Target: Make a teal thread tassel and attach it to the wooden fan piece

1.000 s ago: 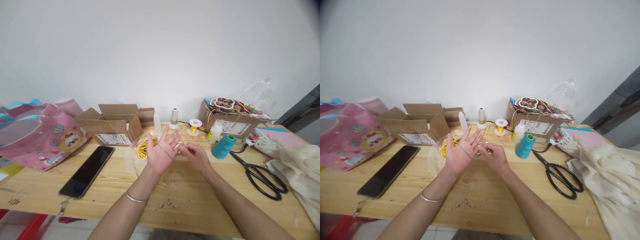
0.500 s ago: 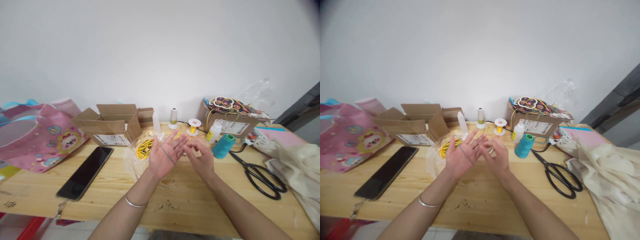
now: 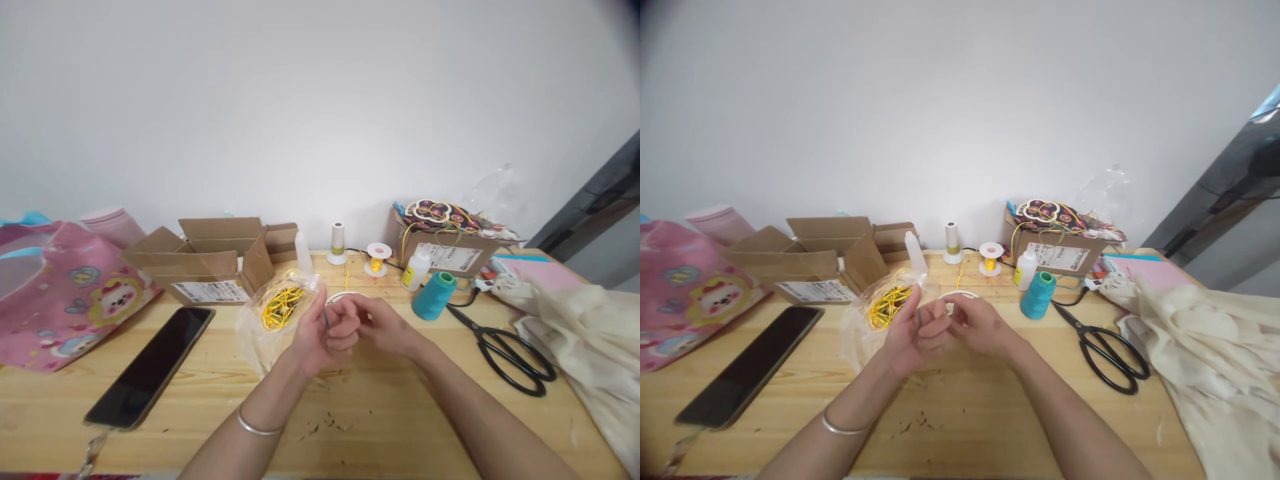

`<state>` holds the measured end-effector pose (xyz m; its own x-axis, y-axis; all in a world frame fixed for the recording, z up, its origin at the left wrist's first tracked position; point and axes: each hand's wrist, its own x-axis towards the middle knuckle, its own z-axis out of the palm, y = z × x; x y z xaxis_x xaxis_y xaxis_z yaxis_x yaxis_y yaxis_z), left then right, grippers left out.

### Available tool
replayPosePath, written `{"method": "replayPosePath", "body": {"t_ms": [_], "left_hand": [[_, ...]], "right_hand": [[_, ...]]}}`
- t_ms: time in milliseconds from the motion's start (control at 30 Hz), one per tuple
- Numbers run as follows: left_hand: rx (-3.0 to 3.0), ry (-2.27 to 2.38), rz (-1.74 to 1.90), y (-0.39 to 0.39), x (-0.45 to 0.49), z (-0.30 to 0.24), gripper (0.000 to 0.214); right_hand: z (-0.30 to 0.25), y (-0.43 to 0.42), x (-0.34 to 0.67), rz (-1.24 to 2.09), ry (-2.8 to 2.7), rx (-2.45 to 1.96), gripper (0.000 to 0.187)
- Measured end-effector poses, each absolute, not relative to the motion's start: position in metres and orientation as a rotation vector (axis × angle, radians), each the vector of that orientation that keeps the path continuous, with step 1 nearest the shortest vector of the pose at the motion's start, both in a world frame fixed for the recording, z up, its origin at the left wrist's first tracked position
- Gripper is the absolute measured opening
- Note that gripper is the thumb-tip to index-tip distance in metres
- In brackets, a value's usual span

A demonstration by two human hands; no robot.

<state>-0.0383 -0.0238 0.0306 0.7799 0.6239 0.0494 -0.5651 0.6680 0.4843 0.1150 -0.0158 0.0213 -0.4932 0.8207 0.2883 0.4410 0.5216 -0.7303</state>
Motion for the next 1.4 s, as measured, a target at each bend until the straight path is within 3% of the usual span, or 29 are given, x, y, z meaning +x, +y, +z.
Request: {"method": "replayPosePath", "body": {"t_ms": [133,233,467,700,1033,1200,1333,1400], "left_hand": [[0.483,0.058,0.676,-0.019,-0.044,0.03,0.052],[0.486,0.004,0.677,-0.019,-0.048,0.031,0.051],[0.482,0.035,0.664,-0.021,-0.044,0.031,0.046],[0.442,0.242,0.698,-0.013,-0.04,0.023,0.041],[0.403,0.316,0.767,-0.01,-0.039,0.023,0.034],[0.353,0.289,0.819,-0.008,-0.042,0.025,0.035],[0.302,0.237,0.868,-0.003,-0.046,0.024,0.035],[0.289,0.219,0.899,-0.002,-0.047,0.023,0.038]], "right_hand": [[0.038,-0.008,0.134,0.241,-2.07,-1.39,0.023],[0.062,-0.004,0.153,0.012,-1.885,-1.487,0.024],[0.108,0.012,0.191,-0.253,-2.01,-1.744,0.019],[0.128,0.015,0.224,-0.376,-1.715,-2.077,0.027],[0.156,-0.022,0.233,0.01,-1.303,-1.464,0.036],[0.191,-0.044,0.222,0.165,-1.235,-1.112,0.023],[0.207,-0.057,0.215,0.01,-1.154,-0.829,0.014],[0.212,-0.062,0.213,-0.159,-1.131,-0.734,0.025]]}}
